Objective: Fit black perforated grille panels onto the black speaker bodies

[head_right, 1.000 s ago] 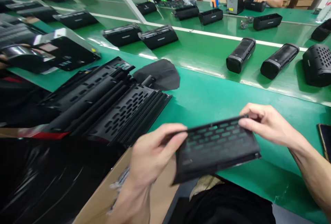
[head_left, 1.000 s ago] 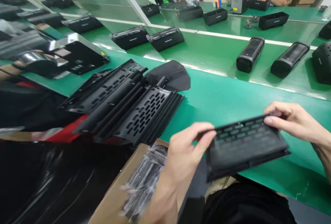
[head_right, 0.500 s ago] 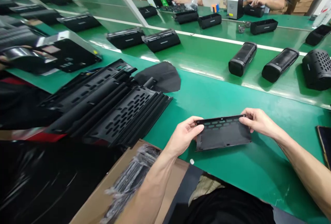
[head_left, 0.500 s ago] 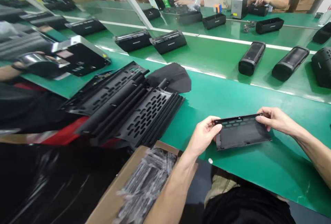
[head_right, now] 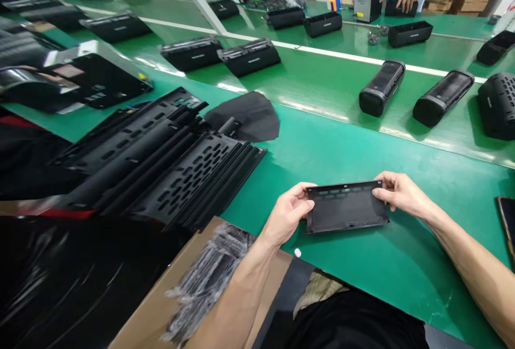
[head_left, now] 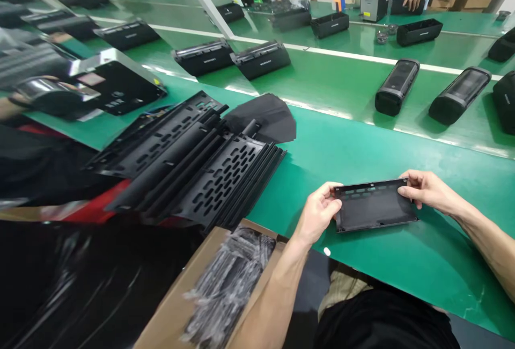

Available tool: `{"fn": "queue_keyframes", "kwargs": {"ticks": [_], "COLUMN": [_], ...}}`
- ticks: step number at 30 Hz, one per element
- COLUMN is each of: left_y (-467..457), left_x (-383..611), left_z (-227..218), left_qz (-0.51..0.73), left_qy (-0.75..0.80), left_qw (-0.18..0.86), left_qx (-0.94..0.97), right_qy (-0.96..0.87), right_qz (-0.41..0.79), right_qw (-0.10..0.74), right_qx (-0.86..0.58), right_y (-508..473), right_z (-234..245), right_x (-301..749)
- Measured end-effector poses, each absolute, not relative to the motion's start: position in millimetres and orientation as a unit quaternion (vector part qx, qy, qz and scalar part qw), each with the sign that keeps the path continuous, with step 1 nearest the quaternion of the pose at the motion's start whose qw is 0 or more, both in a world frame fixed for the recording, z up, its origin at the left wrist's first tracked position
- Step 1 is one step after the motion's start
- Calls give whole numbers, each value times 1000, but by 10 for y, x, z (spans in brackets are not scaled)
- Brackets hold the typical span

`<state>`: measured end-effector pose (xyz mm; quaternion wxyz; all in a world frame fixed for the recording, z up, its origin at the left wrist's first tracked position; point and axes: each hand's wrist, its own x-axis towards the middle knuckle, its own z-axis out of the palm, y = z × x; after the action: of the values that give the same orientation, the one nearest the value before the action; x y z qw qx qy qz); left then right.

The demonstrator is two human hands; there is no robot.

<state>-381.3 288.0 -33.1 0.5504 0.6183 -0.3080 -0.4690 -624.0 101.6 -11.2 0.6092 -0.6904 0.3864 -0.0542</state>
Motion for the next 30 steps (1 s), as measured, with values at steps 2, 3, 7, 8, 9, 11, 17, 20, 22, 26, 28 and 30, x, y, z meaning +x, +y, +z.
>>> {"fn": "queue_keyframes", "kwargs": {"ticks": [2, 3, 7, 8, 9, 11, 17, 20, 22, 26, 28, 30], "left_y": [2881, 2879, 2851, 2843, 2837, 2835, 2820, 2770, 2739, 2714, 2711, 2706], "left_x": [-3821, -3825, -3837, -3838, -3837, -3834, -3886, -3931, -3944, -3936, -3935, -3936], "left_z": [-329, -330, -346, -355, -364, -380, -305, -223, -193, -202, -216, -225], "left_qz": [-456, -450, -426, -419, -413, -405, -357, -295, -278, -288, -292, -297], "left_qy": [-319, -324, -321, -320, -321, -327, -366, -385, -390, -388, -382, -377], "left_qw": [546, 543, 542, 542, 541, 536, 481, 451, 444, 439, 443, 451], "left_qx": [626, 631, 650, 654, 659, 665, 712, 749, 757, 758, 756, 753], "right_qy": [388, 390, 396, 396, 395, 393, 398, 400, 400, 400, 403, 406], "right_qz": [-51, -51, -48, -48, -47, -48, -47, -48, -51, -55, -55, -55], "right_qw": [600, 596, 591, 591, 592, 591, 580, 568, 562, 556, 552, 546], "right_qx": [-698, -700, -701, -701, -701, -703, -709, -718, -722, -727, -728, -730], "right_y": [1030, 1037, 1055, 1056, 1057, 1058, 1087, 1103, 1107, 1106, 1105, 1105], "right_z": [-101, -94, -79, -79, -79, -76, -32, -27, -37, -73, -90, -103], "right_x": [-6234, -6232, -6233, -6234, -6235, -6234, -6212, -6209, -6210, -6212, -6211, -6210]}}
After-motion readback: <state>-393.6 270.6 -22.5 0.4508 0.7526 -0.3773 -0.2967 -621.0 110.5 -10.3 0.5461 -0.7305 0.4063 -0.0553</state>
